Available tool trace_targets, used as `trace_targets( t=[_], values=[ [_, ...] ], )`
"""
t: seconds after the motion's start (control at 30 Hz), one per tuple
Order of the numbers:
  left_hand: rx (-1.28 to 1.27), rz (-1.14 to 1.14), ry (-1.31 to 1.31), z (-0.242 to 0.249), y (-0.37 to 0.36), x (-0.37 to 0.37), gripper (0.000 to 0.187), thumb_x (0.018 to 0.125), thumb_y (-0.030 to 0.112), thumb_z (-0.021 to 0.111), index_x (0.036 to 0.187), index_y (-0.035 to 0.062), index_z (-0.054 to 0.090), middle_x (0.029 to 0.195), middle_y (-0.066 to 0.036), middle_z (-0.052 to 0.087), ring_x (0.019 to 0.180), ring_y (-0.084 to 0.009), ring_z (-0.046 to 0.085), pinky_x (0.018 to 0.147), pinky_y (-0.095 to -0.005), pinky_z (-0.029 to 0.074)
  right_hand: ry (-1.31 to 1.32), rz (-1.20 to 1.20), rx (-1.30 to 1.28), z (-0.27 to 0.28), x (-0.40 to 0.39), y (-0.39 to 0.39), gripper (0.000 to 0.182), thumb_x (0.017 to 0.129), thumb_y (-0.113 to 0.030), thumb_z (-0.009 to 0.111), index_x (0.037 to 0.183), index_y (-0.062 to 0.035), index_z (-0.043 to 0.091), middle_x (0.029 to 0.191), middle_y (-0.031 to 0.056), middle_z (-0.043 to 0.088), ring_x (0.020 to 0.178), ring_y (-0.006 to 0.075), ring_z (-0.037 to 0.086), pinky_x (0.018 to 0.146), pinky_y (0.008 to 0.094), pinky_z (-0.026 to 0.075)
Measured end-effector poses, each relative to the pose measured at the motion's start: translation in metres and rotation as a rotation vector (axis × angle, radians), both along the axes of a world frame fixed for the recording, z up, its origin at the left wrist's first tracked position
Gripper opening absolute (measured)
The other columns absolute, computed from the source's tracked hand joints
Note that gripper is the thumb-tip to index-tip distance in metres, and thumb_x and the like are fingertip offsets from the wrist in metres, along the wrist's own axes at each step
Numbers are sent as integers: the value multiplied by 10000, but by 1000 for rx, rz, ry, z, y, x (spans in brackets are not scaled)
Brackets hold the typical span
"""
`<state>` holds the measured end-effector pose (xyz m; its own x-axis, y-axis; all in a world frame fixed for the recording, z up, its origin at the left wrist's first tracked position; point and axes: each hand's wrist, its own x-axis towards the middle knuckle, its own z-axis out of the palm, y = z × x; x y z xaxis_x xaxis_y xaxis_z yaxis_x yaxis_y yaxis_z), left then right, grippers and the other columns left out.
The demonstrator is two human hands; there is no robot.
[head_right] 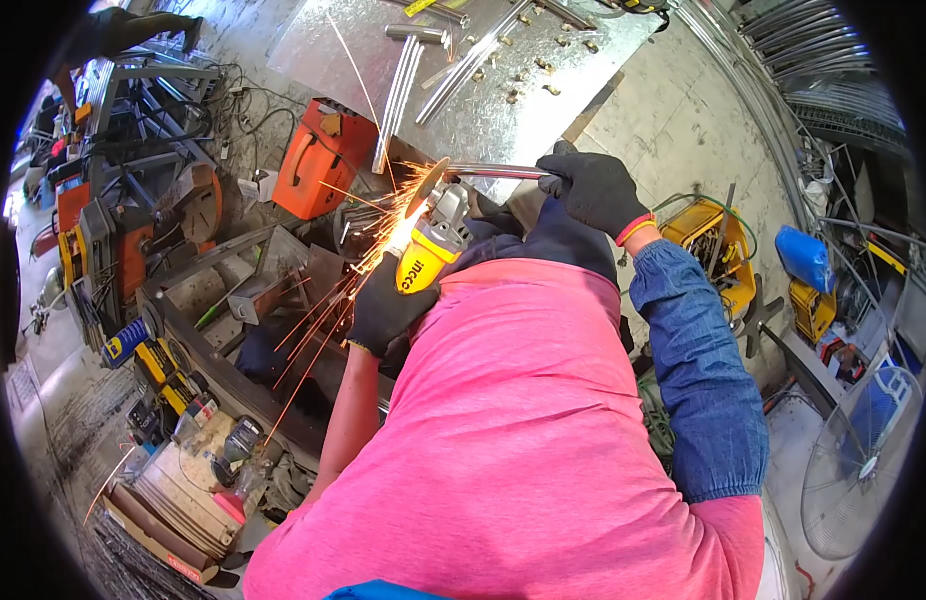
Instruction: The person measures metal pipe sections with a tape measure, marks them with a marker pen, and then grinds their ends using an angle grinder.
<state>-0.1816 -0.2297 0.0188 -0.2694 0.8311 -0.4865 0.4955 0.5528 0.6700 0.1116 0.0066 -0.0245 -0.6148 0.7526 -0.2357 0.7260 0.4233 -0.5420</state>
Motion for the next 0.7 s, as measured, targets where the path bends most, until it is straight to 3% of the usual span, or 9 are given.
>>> trace_targets(
  t=[0.1,0.43,0.63,0.7],
  values=[
    [-40,-81,113,5,4,0,604,789,452,894,1132,27,635,991,-246,737,923,-434,726,784,-519,558,-4,1,9,-1,0,-1,286,960,-332,751,1181,-168,829,1009,120,804,896,339,770,781,410,605],
    [-15,-29,34,6,3,1,584,800,457,883,1123,31,647,973,-219,738,926,-410,728,785,-514,557,86,-10,77,-9,3,-4,266,943,-300,767,1158,-159,834,989,120,799,867,336,766,754,411,602],
    [18,-112,174,-1,-2,0,574,803,474,877,1083,34,638,965,-212,740,915,-414,726,786,-510,556,104,14,114,-7,2,-4,258,933,-271,770,1152,-151,834,980,120,797,856,341,761,746,416,599],
    [-96,-70,139,3,0,1,577,804,478,877,1089,37,637,969,-219,738,914,-417,726,783,-508,555,122,22,129,-7,2,-4,258,933,-274,770,1151,-152,832,964,117,790,845,344,752,738,424,592]
  ],
)
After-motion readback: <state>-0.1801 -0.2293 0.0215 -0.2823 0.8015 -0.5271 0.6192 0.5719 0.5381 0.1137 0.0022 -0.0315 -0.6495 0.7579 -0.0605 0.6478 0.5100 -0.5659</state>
